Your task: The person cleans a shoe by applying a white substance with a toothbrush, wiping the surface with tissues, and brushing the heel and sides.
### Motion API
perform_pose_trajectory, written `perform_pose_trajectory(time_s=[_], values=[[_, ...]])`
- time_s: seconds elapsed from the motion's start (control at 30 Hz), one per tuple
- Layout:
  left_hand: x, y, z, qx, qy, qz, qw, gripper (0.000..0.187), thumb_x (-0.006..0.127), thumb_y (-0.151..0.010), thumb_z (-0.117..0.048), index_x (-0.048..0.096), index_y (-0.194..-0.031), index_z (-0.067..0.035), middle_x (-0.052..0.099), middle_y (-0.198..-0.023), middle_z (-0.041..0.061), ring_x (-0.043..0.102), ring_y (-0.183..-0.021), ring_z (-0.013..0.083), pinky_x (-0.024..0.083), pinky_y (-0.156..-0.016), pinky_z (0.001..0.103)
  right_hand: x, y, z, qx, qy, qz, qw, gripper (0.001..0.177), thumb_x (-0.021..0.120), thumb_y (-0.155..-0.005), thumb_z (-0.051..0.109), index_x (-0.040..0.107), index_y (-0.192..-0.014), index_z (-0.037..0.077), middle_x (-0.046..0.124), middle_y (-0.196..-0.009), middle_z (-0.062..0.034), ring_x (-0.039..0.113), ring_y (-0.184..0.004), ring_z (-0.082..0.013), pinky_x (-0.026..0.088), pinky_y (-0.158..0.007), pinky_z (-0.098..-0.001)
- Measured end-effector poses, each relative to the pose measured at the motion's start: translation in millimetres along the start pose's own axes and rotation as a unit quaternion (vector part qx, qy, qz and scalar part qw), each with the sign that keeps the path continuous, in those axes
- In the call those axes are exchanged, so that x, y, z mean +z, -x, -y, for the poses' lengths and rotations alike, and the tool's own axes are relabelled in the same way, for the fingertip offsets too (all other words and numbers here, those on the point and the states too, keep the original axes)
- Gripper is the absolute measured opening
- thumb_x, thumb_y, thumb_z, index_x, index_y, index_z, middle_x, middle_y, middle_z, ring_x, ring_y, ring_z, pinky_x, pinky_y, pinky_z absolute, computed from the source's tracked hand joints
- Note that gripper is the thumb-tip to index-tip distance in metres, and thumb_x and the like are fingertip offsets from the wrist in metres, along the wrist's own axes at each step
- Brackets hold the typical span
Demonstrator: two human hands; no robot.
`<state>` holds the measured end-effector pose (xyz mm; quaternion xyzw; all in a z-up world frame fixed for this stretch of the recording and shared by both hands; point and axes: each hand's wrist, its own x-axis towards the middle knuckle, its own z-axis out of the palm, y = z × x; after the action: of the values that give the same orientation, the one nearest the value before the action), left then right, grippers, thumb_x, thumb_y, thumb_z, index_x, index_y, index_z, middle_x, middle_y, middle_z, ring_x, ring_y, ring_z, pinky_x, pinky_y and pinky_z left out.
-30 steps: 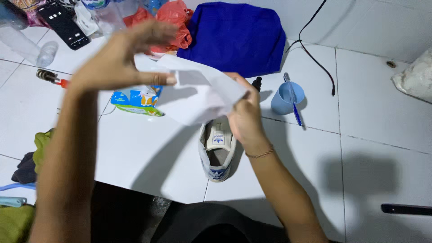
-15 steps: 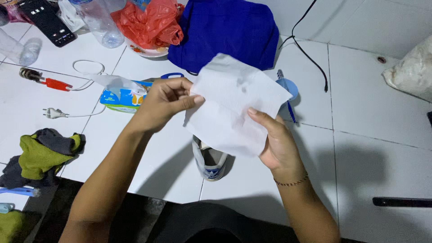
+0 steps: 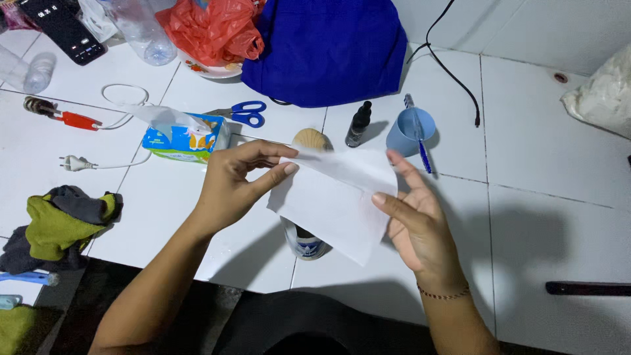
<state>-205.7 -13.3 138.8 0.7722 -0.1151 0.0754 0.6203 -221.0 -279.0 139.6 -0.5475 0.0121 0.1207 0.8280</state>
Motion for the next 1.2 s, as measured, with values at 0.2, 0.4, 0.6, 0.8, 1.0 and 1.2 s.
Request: perform_pose_trajectory(time_s=[0.2,0.4,0.6,0.8,1.0,1.2], values=[[0.8,15.7,-12.3,0.019,-0.035,-0.019,0.999,0.019,0.078,-0.085,-0.005,0.076,-0.104,-0.003,0.077,-0.081,0.016,0.075,-0.084,0.0227,0.059,-0.083,0.038,-22.7,10.6,-20.5,-0.012,0.02,-0.043,0.999,0.054,0.064,-0.086,-0.001,0.051,-0.139,-0.002,0.066,-0.1,-0.0219,0.068,-0.097,-0.0294,0.058,-0.086,-0.0526],[2.4,23.7,-18.9,0.035,-0.115,-0.032,0.992,0.017,0.081,-0.085,-0.011,0.078,-0.102,-0.008,0.077,-0.08,0.014,0.077,-0.088,0.0306,0.059,-0.084,0.042,-24.9,24.6,-17.1,-0.128,0.272,-0.08,0.95,0.029,0.078,-0.081,-0.005,0.071,-0.109,-0.003,0.067,-0.082,-0.0103,0.067,-0.078,-0.0147,0.062,-0.078,-0.0314],[9.3,32.2,-34.1,0.066,-0.146,-0.026,0.987,0.007,0.081,-0.084,-0.016,0.08,-0.091,-0.017,0.077,-0.081,0.009,0.077,-0.084,0.0294,0.059,-0.081,0.038,-9.8,42.5,-3.5,-0.221,0.414,-0.115,0.876,0.01,0.075,-0.087,0.005,0.072,-0.096,0.002,0.058,-0.121,-0.0163,0.063,-0.098,-0.0231,0.057,-0.091,-0.0394],[-1.2,60.2,-37.4,0.125,-0.147,0.003,0.981,0.009,0.079,-0.083,-0.014,0.078,-0.092,-0.013,0.066,-0.12,0.023,0.061,-0.113,0.0496,0.049,-0.096,0.055,-6.9,80.6,-32.6,-0.245,0.389,-0.127,0.879,0.01,0.075,-0.087,0.002,0.069,-0.094,0.0,0.075,-0.099,-0.0178,0.073,-0.103,-0.0269,0.054,-0.094,-0.0403],[-25.4,108.7,-10.5,0.157,-0.07,0.12,0.978,0.007,0.069,-0.092,-0.015,0.071,-0.096,-0.009,0.076,-0.097,0.003,0.068,-0.118,0.0273,0.043,-0.105,0.044,11.6,124.4,-80.1,-0.19,0.337,-0.149,0.91,0.003,0.066,-0.089,0.005,0.067,-0.092,0.006,0.076,-0.099,-0.0117,0.075,-0.102,-0.024,0.06,-0.095,-0.0337],[-39.6,170.0,32.3,-0.038,-0.038,0.138,0.989,0.021,0.071,-0.09,-0.023,0.076,-0.106,-0.01,0.076,-0.086,-0.003,0.065,-0.081,0.0044,0.051,-0.077,0.021,34.1,160.0,-130.1,-0.119,0.347,-0.173,0.914,0.01,0.067,-0.092,0.013,0.071,-0.099,0.008,0.079,-0.104,-0.0068,0.074,-0.102,-0.0152,0.057,-0.085,-0.0253]])
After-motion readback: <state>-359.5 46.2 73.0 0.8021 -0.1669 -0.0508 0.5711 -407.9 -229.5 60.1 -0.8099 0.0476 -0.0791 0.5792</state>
